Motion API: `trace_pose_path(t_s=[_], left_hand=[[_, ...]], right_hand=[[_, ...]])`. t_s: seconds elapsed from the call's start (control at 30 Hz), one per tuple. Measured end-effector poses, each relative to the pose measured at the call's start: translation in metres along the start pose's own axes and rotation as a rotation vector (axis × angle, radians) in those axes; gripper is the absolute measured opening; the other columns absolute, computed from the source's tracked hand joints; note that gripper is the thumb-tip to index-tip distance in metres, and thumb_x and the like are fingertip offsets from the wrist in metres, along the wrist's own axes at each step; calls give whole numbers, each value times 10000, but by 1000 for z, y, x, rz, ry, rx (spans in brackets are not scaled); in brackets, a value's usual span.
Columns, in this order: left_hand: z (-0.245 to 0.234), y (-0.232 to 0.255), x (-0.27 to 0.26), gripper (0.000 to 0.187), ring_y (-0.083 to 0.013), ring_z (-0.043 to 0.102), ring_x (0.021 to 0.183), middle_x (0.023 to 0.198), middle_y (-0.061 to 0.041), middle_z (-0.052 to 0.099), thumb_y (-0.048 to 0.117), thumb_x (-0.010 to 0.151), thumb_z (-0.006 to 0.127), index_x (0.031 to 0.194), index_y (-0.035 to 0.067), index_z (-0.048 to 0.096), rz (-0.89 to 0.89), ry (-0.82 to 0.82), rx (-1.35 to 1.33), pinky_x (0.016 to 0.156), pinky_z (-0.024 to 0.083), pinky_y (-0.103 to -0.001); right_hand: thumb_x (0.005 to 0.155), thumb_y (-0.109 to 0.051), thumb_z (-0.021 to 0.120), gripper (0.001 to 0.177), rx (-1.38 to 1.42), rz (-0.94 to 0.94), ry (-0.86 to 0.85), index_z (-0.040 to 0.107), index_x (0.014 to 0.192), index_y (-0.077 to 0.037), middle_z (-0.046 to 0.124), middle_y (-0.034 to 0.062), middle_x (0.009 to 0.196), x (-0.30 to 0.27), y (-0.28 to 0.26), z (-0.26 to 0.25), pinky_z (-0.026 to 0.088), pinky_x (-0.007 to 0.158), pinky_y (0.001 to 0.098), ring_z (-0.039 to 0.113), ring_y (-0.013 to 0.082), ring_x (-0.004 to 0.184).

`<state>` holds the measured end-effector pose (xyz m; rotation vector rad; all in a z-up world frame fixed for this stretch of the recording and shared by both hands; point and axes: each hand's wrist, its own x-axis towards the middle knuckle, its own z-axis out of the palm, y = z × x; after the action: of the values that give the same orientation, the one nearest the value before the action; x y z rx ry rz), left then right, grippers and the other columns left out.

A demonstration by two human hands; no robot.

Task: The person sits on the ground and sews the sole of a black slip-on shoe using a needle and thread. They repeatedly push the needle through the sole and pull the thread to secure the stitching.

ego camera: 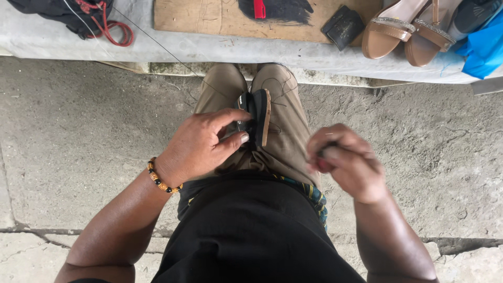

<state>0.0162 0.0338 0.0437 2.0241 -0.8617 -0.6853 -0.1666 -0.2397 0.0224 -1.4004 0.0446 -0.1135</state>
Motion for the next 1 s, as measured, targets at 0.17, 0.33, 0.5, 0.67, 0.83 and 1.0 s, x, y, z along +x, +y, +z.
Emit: trace_pose_path(t_s=[0.17, 0.33, 0.5, 0.67, 0.83, 1.0], left_hand=[[-3, -10, 0, 342, -443, 836, 869, 1028, -245, 847, 267, 1037, 849, 1340, 114, 807, 28, -10, 55, 665, 687, -520], [-1, -6, -1, 311, -450, 843, 877, 1049, -234, 864, 243, 1047, 827, 1313, 82, 821, 31, -23, 52, 716, 714, -498], [2, -12, -1, 284, -459, 834, 885, 1051, -208, 866, 236, 1033, 825, 1284, 102, 826, 41, -35, 58, 723, 714, -497], [2, -26, -6, 190, -281, 752, 829, 951, -19, 786, 300, 1057, 828, 1013, 133, 749, 181, 39, 216, 763, 565, -448], [-4, -26, -10, 255, -149, 585, 752, 965, -8, 607, 236, 1049, 881, 896, 137, 704, 169, 5, -49, 698, 528, -332], [4, -2, -4, 226, -267, 763, 1331, 1355, -127, 714, 135, 1082, 782, 902, 146, 646, 247, -69, -662, 1036, 641, -349]], right_hand=[[993, -25, 771, 243, -661, 101, 12, 857, 1210, 39, 837, 282, 910, 10, -25, 15, 635, 581, 462, 847, 421, 730], [1057, -113, 796, 259, -713, 145, 48, 847, 1297, -33, 833, 243, 984, 14, -6, 25, 694, 677, 445, 851, 416, 827], [1043, -52, 782, 239, -539, 69, 47, 852, 1268, -17, 833, 206, 974, 6, 10, 17, 724, 679, 411, 857, 326, 799], [1161, -217, 637, 268, 579, 20, -45, 825, 1290, -76, 558, 75, 843, -10, -58, -21, 381, 577, 368, 461, 195, 655], [1141, -387, 869, 713, 557, -270, 142, 574, 1778, -263, 721, 45, 1164, -67, -31, -90, 561, 713, 342, 598, 154, 833], [1170, -137, 542, 283, -355, -27, 9, 691, 930, -129, 670, -3, 789, 11, -5, 12, 390, 1462, 614, 739, 188, 1020]])
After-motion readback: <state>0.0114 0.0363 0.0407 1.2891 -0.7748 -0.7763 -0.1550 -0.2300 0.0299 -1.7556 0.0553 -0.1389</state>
